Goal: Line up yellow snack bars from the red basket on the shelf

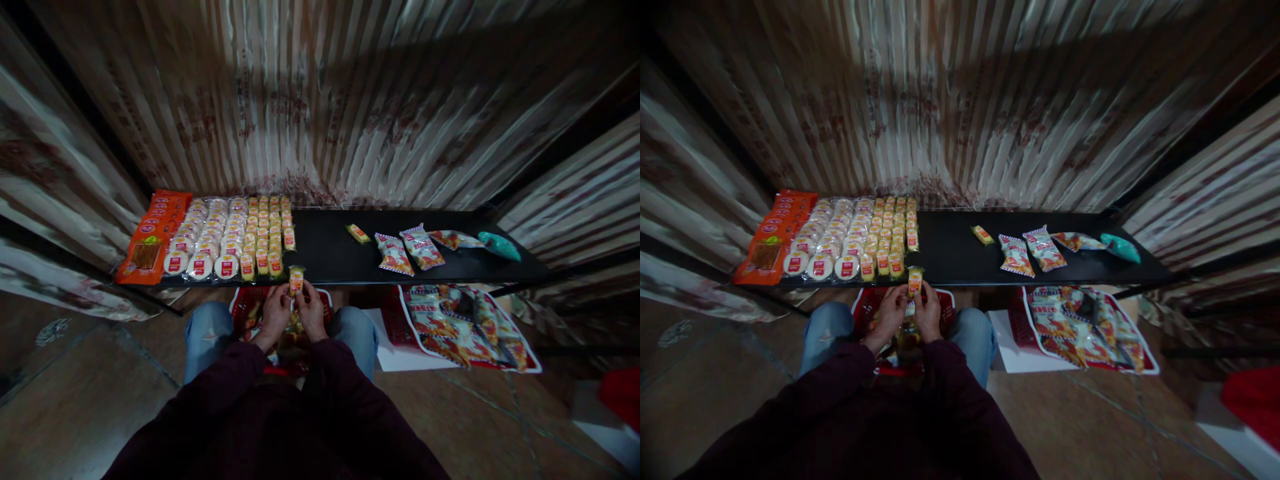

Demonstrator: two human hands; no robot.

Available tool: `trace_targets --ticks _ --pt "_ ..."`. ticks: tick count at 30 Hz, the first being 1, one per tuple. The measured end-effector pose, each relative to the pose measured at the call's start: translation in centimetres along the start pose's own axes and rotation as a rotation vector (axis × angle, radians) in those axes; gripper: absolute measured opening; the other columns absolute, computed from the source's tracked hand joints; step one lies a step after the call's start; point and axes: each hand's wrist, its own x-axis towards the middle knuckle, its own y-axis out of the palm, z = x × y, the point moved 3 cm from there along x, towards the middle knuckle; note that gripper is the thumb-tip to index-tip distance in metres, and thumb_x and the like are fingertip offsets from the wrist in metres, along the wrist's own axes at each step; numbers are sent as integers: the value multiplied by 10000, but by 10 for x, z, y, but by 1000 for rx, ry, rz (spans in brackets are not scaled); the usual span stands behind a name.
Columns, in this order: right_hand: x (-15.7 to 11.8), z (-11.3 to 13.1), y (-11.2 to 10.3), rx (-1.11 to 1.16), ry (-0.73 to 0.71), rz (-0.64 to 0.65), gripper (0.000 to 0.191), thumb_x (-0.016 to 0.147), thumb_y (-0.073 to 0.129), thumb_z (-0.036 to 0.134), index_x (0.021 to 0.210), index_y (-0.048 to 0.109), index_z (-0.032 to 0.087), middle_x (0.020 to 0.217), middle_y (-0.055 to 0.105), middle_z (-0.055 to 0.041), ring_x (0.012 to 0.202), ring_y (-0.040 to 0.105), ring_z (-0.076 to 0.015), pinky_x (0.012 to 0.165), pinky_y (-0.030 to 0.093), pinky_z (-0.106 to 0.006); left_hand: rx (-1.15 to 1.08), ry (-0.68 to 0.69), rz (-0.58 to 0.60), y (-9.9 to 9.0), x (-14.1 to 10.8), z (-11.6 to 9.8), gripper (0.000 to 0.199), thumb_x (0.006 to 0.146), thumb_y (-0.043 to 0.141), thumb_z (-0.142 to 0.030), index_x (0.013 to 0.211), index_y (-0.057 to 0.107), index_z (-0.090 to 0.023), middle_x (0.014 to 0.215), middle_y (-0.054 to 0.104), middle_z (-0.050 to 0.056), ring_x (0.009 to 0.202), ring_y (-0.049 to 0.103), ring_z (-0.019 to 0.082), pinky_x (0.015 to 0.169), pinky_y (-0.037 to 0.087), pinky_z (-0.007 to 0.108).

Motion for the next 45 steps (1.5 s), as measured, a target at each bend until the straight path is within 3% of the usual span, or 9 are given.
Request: trace_targets --ticks 12,24,34,40,45 --pt "55 3 4 -78 -78 -6 395 860 486 360 1179 603 160 1138 648 -130 1033 596 -236 948 458 -394 -27 -22 -29 12 39 -27 401 792 451 -69 1147 615 -157 1200 617 105 1148 557 198 1052 408 355" --pt "98 -4 20 -135 -86 10 360 834 497 324 1141 627 189 1066 681 -92 944 612 -214 895 477 -354 -34 -63 -19 24 66 -33 433 833 437 -133 1245 567 -142 1336 560 125 1276 483 222 1133 319 397" --pt "119 -11 29 -134 -87 59 410 815 476 322 1166 616 164 1107 670 -106 1004 599 -223 927 469 -358 11 -19 -24 35 81 -28 457 902 379 -293 1297 512 -106 1409 478 175 1348 402 241 1155 286 414" --pt "120 -11 35 -202 -116 106 414 843 443 341 1183 605 167 1137 649 -110 1054 575 -228 946 458 -366 -35 -36 -14 44 86 -25 491 896 367 -264 1345 474 -97 1484 396 150 1427 264 230 1196 186 405" --pt "119 -15 36 -213 -124 106 410 837 445 327 1193 604 200 1116 643 -88 1035 565 -217 942 458 -361 -42 -61 -12 48 88 -25 526 883 367 -244 1377 435 -75 1510 349 159 1437 237 225 1198 169 400"
